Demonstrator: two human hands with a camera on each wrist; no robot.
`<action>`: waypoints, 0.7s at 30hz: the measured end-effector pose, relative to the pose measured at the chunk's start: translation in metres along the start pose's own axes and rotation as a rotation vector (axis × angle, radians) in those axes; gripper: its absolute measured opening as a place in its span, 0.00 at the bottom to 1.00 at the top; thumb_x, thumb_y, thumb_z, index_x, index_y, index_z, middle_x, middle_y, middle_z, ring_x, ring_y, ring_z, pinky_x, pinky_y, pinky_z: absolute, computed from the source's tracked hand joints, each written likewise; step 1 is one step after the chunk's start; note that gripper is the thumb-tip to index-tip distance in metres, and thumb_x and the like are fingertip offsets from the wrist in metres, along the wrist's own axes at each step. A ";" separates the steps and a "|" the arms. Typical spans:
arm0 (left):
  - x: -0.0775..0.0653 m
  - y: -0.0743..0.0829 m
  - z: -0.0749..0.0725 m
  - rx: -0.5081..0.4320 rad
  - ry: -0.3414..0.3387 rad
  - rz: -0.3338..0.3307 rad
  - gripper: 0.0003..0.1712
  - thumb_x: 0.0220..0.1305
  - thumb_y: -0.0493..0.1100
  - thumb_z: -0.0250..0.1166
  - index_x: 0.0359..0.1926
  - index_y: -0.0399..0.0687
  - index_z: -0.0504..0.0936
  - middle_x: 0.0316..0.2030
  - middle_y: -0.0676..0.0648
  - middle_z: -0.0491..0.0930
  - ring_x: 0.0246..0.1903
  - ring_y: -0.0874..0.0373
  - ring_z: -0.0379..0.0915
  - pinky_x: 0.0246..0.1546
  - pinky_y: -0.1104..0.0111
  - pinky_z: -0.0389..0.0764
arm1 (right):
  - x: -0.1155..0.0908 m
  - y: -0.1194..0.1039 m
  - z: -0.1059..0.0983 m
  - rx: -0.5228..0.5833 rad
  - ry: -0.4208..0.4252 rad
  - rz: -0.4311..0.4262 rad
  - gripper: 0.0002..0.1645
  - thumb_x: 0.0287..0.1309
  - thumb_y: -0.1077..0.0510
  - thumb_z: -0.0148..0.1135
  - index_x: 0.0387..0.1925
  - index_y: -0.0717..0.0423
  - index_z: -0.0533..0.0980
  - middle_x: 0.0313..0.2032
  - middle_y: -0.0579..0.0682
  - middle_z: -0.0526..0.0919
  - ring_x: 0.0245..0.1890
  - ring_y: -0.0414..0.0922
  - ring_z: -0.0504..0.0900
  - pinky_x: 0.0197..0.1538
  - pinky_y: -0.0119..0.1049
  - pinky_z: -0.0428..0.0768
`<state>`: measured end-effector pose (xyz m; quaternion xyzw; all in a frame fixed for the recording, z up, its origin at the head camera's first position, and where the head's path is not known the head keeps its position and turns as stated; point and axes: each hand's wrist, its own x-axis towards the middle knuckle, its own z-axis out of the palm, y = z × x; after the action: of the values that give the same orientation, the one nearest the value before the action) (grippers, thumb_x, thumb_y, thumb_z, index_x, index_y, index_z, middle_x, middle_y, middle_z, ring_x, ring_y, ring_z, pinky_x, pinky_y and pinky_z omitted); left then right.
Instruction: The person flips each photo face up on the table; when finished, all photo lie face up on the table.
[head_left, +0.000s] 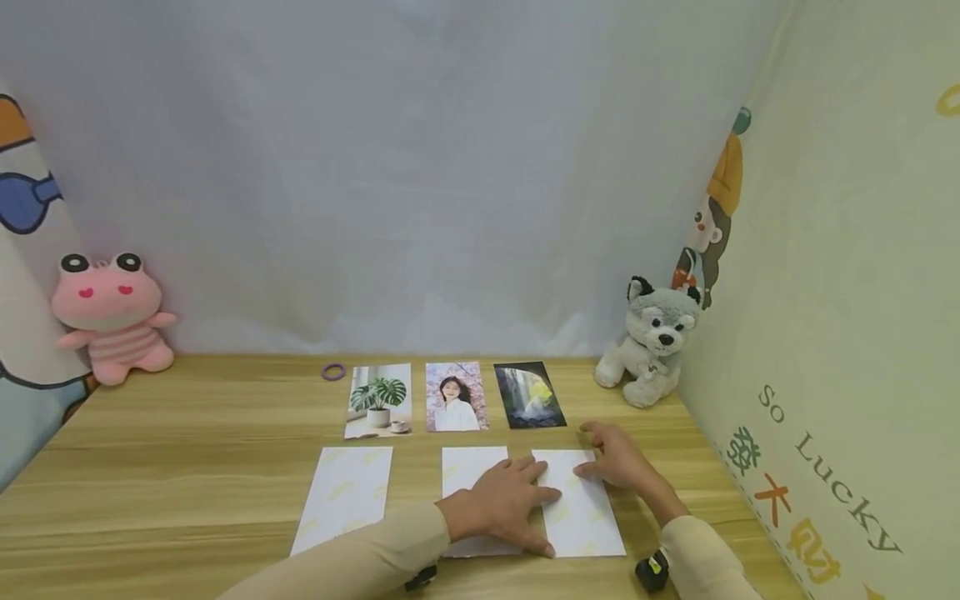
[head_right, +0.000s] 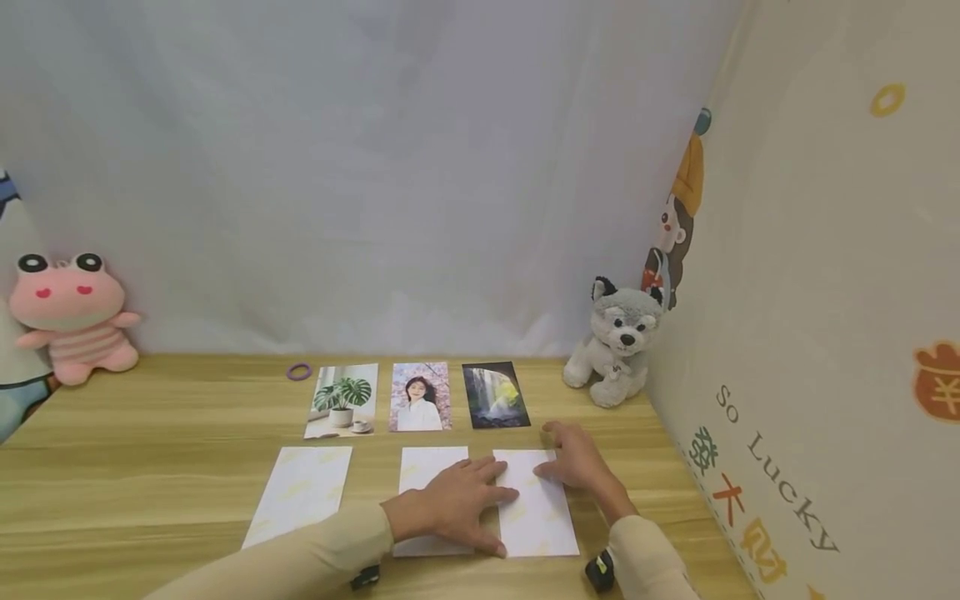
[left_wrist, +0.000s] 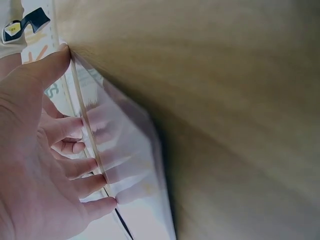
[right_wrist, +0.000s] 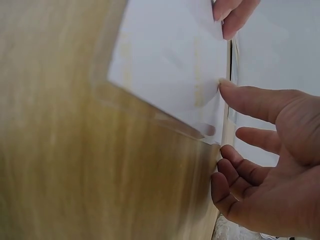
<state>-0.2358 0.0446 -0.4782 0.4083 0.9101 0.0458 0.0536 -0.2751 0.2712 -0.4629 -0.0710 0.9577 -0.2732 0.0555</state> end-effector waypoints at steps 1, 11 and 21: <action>0.000 0.000 0.000 0.000 0.000 -0.002 0.44 0.51 0.78 0.64 0.68 0.71 0.73 0.73 0.49 0.65 0.73 0.52 0.60 0.68 0.56 0.69 | 0.000 -0.001 0.000 0.002 0.001 -0.001 0.41 0.46 0.60 0.79 0.62 0.67 0.72 0.45 0.61 0.79 0.45 0.54 0.78 0.48 0.52 0.79; -0.001 0.001 0.000 -0.004 -0.001 -0.014 0.44 0.51 0.77 0.65 0.68 0.71 0.73 0.73 0.49 0.65 0.73 0.52 0.60 0.68 0.57 0.69 | 0.000 -0.002 0.002 0.016 0.005 0.009 0.39 0.44 0.62 0.80 0.59 0.67 0.74 0.40 0.57 0.79 0.39 0.49 0.76 0.42 0.44 0.77; -0.002 0.002 -0.003 0.003 -0.021 -0.016 0.44 0.52 0.77 0.64 0.68 0.71 0.73 0.73 0.49 0.64 0.73 0.51 0.60 0.68 0.58 0.69 | 0.000 -0.001 -0.002 0.123 0.022 0.045 0.33 0.52 0.63 0.74 0.58 0.67 0.74 0.35 0.55 0.80 0.33 0.46 0.77 0.35 0.40 0.78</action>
<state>-0.2329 0.0444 -0.4748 0.4014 0.9129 0.0397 0.0628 -0.2755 0.2716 -0.4604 -0.0427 0.9411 -0.3308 0.0554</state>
